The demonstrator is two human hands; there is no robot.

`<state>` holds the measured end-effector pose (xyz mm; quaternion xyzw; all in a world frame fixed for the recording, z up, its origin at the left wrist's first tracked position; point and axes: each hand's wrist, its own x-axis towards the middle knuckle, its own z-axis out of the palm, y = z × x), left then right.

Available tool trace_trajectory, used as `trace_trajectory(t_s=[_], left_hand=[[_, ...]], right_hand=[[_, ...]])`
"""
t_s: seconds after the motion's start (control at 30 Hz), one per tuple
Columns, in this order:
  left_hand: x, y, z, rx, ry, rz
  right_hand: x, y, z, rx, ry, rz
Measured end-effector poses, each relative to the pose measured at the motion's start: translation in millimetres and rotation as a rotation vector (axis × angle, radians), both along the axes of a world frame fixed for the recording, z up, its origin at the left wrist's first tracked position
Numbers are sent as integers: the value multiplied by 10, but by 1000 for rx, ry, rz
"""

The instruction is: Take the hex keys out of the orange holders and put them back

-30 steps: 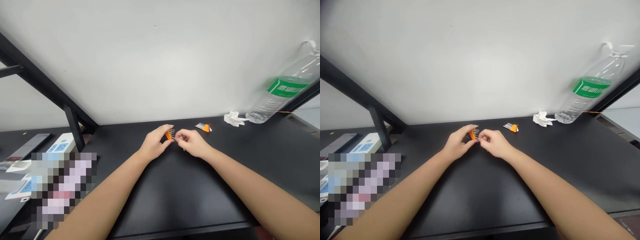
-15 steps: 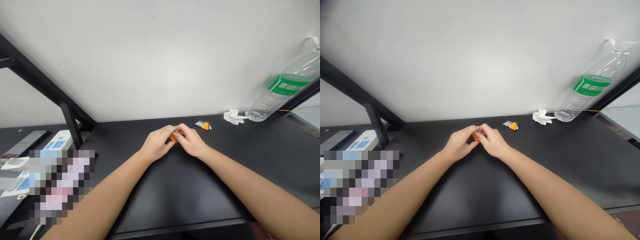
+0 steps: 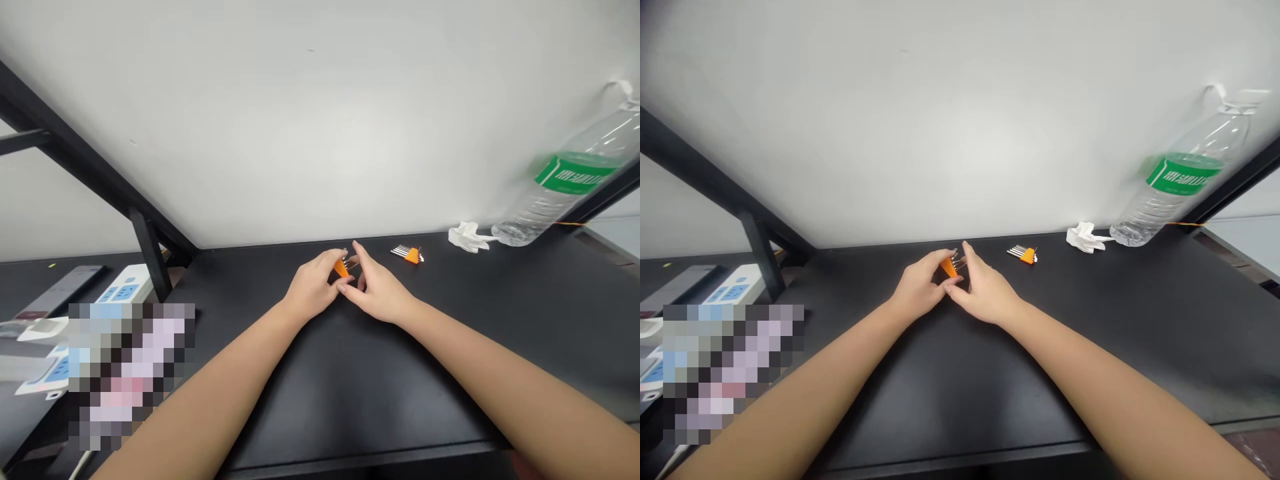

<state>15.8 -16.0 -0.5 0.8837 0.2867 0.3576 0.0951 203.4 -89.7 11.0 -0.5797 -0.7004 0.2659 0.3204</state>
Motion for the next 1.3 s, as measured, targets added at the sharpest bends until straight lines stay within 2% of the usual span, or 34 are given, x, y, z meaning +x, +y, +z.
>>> trace_trajectory(t_s=[0.17, 0.33, 0.47, 0.6, 0.67, 0.73, 0.83, 0.9, 1.03, 1.13, 1.3], left_hand=[[-55, 56, -22, -30, -81, 92], [-57, 50, -23, -26, -92, 91], [-40, 54, -9, -10, -100, 52], [-33, 56, 13, -9, -95, 52], [-33, 52, 18, -10, -100, 41], [-32, 47, 14, -8, -116, 17], [-27, 48, -3, -38, -133, 11], [-21, 58, -16, -68, -136, 32], [-14, 91, -34, -61, -167, 52], [-16, 102, -36, -56, -149, 53], [-29, 84, -38, -59, -61, 47]], right_hand=[[-31, -38, 11, 70, -166, 45], [-97, -64, -14, 118, -298, 108], [50, -4, 25, 214, -279, 19], [406, 158, 45, 328, -390, -144], [571, 238, 21, 305, -497, -82], [665, 289, -5, 237, -587, 51], [645, 291, 9, 161, -652, 165], [562, 251, 56, 118, -700, 172], [403, 142, 152, -75, -813, 127], [335, 83, 190, -97, -748, 114], [245, 63, 201, 93, -390, 116]])
